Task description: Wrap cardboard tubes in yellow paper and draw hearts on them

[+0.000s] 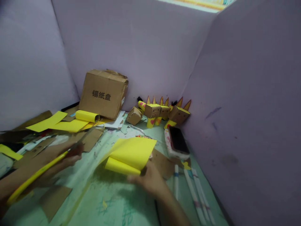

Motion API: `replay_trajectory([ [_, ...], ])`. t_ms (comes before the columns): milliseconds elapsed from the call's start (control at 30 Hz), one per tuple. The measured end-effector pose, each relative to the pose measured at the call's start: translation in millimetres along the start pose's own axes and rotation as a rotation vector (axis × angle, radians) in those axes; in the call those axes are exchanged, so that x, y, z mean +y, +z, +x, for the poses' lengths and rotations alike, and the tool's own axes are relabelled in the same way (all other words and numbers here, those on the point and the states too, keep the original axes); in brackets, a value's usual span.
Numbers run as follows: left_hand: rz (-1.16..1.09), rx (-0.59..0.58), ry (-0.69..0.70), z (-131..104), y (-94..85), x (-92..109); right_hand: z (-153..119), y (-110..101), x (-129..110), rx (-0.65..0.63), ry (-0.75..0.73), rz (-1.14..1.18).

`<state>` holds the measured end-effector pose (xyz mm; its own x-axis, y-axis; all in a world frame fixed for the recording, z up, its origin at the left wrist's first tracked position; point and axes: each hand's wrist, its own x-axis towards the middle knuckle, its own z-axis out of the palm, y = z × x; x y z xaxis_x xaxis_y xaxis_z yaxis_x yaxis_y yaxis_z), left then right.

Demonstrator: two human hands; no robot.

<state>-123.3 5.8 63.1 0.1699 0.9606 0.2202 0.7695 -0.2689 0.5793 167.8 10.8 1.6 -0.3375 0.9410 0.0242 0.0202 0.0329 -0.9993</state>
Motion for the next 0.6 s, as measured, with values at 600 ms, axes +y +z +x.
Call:
replay_trajectory([
  [600,-0.152,-0.072,0.028,-2.7,17.9,21.1,2.6,-11.7,-7.4,0.163,0.006,0.367],
])
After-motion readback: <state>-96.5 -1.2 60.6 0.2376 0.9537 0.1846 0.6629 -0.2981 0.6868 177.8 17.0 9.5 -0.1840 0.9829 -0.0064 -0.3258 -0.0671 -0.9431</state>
